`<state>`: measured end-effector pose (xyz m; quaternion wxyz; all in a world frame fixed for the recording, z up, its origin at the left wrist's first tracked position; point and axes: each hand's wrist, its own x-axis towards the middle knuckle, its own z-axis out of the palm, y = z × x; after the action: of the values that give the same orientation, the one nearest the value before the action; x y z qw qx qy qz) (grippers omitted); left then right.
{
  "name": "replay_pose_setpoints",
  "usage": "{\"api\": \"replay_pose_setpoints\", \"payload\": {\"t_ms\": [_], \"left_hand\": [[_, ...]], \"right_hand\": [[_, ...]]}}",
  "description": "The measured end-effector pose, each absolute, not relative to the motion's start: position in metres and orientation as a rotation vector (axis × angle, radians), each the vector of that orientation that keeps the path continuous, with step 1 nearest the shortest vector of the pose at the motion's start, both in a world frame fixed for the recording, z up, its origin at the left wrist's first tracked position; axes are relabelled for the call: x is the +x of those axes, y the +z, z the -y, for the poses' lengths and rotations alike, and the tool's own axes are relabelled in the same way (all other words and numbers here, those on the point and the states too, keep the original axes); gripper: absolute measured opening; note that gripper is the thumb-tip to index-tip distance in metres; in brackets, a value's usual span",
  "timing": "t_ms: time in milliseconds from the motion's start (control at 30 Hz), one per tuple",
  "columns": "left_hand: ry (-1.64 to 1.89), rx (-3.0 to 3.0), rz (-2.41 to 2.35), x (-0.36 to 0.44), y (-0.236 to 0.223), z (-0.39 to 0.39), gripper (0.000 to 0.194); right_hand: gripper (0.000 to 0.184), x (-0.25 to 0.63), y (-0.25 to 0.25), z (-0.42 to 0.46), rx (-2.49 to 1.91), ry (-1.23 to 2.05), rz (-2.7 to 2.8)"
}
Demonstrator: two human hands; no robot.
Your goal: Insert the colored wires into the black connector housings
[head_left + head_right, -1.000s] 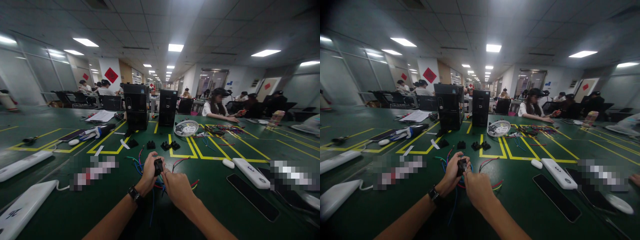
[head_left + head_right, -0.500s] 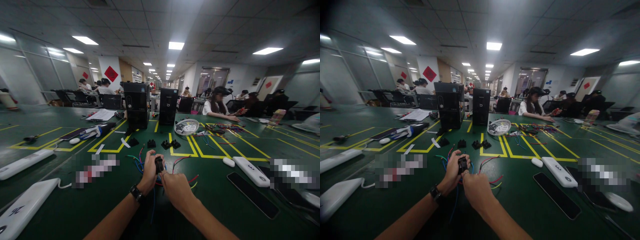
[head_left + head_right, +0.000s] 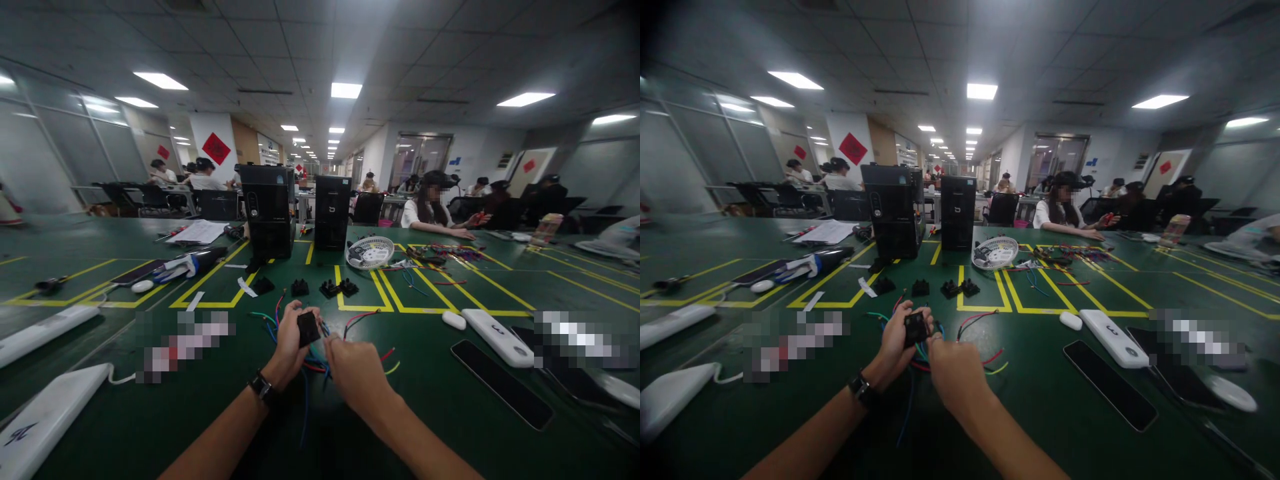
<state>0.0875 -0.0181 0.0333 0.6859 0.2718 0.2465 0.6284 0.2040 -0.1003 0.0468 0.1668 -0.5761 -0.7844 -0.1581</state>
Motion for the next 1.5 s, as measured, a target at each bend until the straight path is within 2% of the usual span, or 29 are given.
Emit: {"api": "replay_pose_setpoints", "payload": {"t_ms": [133, 367, 500, 600, 700, 967, 1167, 1500], "left_hand": [[1.502, 0.547, -0.482, 0.07, 0.04, 0.007, 0.023], [1.262, 0.662, -0.304, 0.078, 0.044, 0.018, 0.014], [1.315, 0.651, -0.326, 0.083, 0.041, 0.02, 0.015], [1.378, 0.674, -0.379, 0.087, 0.038, 0.02, 0.015], [1.454, 0.745, -0.44, 0.092, 0.037, 0.022, 0.016], [1.578, 0.792, -0.62, 0.098, 0.036, 0.028, 0.021], [1.478, 0.581, -0.618, 0.097, 0.038, 0.031, 0.03], [1.534, 0.592, -0.655, 0.103, 0.026, 0.024, 0.029]], "right_hand": [[0.029, 0.228, 0.049, 0.095, -1.722, -0.436, 2.136], [0.027, 0.237, 0.046, 0.084, -1.649, -0.204, 2.157], [0.026, 0.234, 0.054, 0.09, -1.519, -0.168, 2.087], [0.029, 0.221, 0.054, 0.095, -1.431, 0.054, 2.173], [0.025, 0.209, 0.049, 0.097, -1.435, 0.166, 2.221], [0.031, 0.213, 0.054, 0.097, -1.35, 0.013, 2.241], [0.02, 0.203, 0.03, 0.098, -1.421, -0.143, 2.329], [0.025, 0.174, 0.026, 0.102, -1.543, -0.219, 2.258]]}}
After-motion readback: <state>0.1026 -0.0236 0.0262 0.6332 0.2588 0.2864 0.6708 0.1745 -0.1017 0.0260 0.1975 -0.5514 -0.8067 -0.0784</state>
